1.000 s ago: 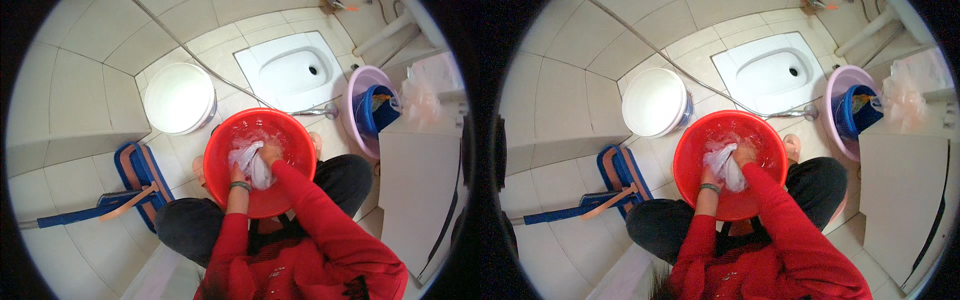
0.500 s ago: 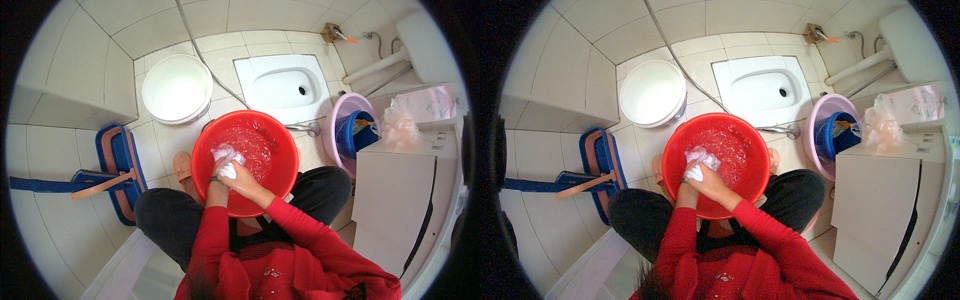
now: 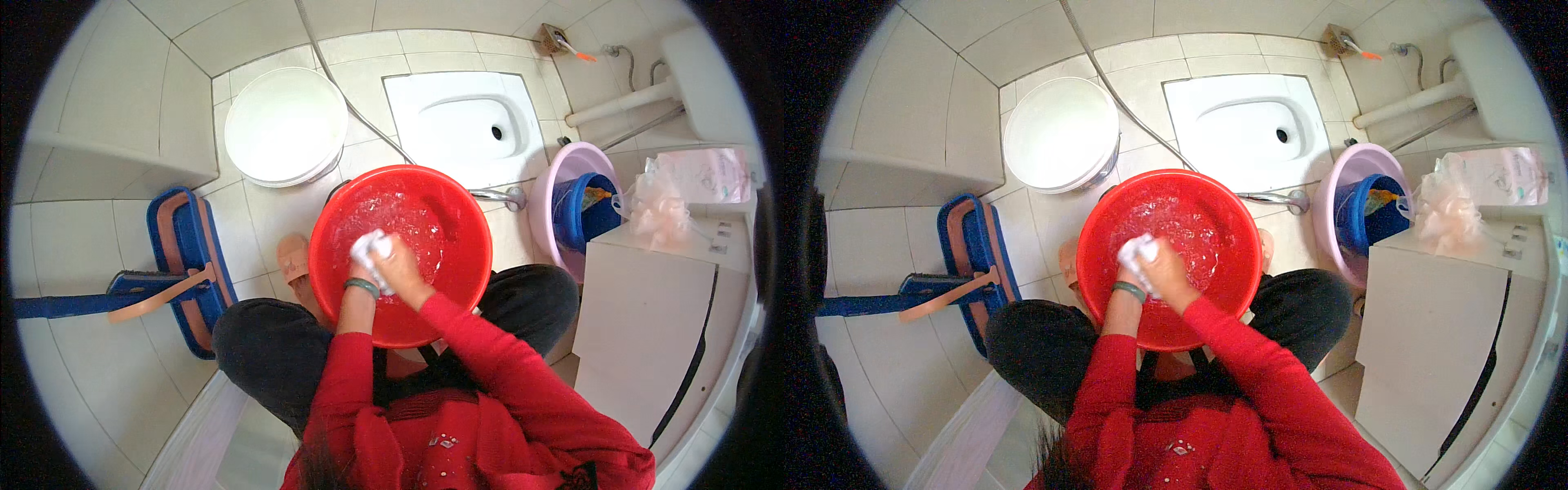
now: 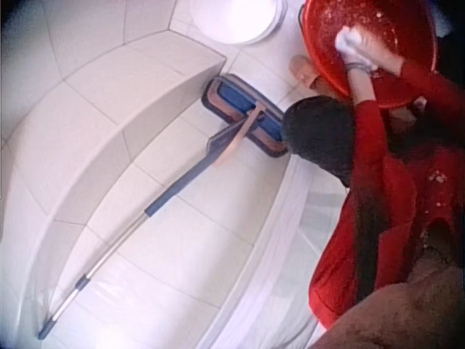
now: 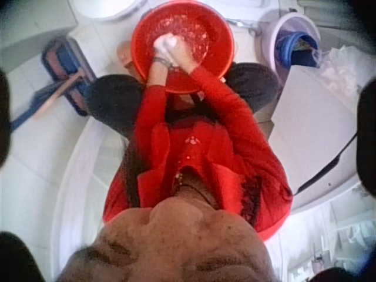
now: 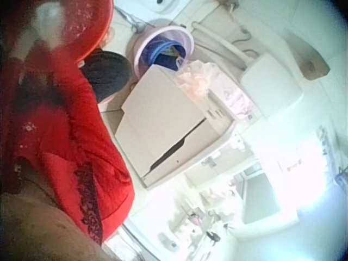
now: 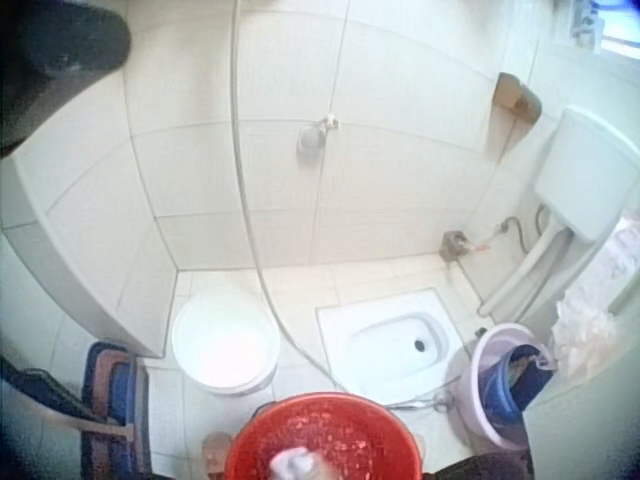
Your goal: The person pours water from a white bucket into a red bucket containing clothes, then repeatedly scrubs and rinses the garments by hand. The person also adds more items from a pink basin into the red bucket and continues washing.
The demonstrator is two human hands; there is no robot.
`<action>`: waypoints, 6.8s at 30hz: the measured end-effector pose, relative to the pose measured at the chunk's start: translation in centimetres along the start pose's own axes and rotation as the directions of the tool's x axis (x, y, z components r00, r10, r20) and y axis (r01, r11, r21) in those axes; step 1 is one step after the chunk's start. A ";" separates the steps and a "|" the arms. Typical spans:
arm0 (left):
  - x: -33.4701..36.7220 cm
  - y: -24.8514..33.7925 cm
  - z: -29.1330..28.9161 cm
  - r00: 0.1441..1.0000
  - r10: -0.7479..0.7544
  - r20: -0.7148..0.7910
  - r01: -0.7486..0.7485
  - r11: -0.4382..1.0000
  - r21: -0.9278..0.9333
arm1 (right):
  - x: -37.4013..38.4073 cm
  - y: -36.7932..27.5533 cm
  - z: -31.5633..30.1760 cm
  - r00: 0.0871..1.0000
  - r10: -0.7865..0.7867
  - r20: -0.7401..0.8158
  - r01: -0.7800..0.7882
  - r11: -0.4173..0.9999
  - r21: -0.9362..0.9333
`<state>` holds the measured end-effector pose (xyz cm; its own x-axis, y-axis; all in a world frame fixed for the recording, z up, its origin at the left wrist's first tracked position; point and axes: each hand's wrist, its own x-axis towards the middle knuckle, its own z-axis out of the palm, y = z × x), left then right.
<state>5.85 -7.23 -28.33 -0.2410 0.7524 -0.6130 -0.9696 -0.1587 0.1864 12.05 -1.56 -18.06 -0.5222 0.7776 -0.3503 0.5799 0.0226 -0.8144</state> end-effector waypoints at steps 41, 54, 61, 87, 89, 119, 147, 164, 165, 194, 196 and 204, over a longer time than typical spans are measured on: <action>-2.4 0.3 5.9 0.963 0.035 -0.269 -0.007 0.995 0.103 | 6.2 3.8 -3.1 0.990 0.126 0.055 -0.097 0.922 -0.375; -0.9 0.2 1.5 0.673 0.052 -0.738 0.226 0.935 0.272 | 7.2 10.3 0.0 0.954 0.190 0.234 0.075 0.602 -0.795; -1.8 1.1 2.1 0.790 -0.263 -0.553 0.342 0.939 0.042 | 4.1 1.4 -2.9 0.741 0.177 0.648 -0.460 0.837 0.298; -1.9 2.0 4.8 0.724 -0.066 -0.687 0.314 0.918 0.243 | 7.5 7.6 -2.7 0.908 0.321 0.268 -0.070 0.749 -0.659; -1.8 1.3 4.6 0.657 -0.183 -0.732 0.407 0.903 0.140 | 7.2 4.5 -4.1 0.831 0.284 0.478 0.023 0.841 -0.540; -12.7 4.6 16.1 0.962 -0.224 0.159 -0.084 0.310 0.947 | -4.7 -1.4 -9.1 0.742 -0.060 0.667 -0.656 0.139 0.742; -5.4 6.5 23.5 0.999 0.040 0.001 -0.007 0.164 0.986 | -5.3 -4.9 -10.9 0.849 -0.192 0.492 -0.458 0.196 0.867; -6.7 4.6 18.7 0.994 0.007 -0.113 0.105 0.306 0.946 | -6.6 -2.5 -9.1 0.985 -0.060 0.162 0.047 0.996 0.081; -6.9 4.8 19.0 0.995 -0.027 -0.094 0.098 0.403 0.910 | -6.8 -2.9 -9.3 0.983 -0.094 0.156 0.084 0.994 0.067; -5.8 5.8 23.4 0.989 0.147 -0.025 -0.006 0.205 0.979 | -4.7 -3.8 -8.5 0.878 -0.294 0.376 -0.247 0.394 0.885; -5.2 5.4 22.2 0.964 0.222 0.145 -0.112 -0.152 0.982 | -4.4 -2.6 -6.7 0.917 -0.257 0.306 -0.159 0.466 0.870; -3.3 3.2 16.8 0.887 0.384 0.255 0.076 -0.667 0.741 | -4.0 0.5 -3.6 0.952 -0.147 0.270 -0.022 0.844 0.536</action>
<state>4.29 0.54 -12.86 -0.5753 0.7698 -0.2765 0.6604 0.6366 0.3983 16.65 -2.37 -15.40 -0.7508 0.5672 -0.3385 0.1652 -0.3350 -0.9276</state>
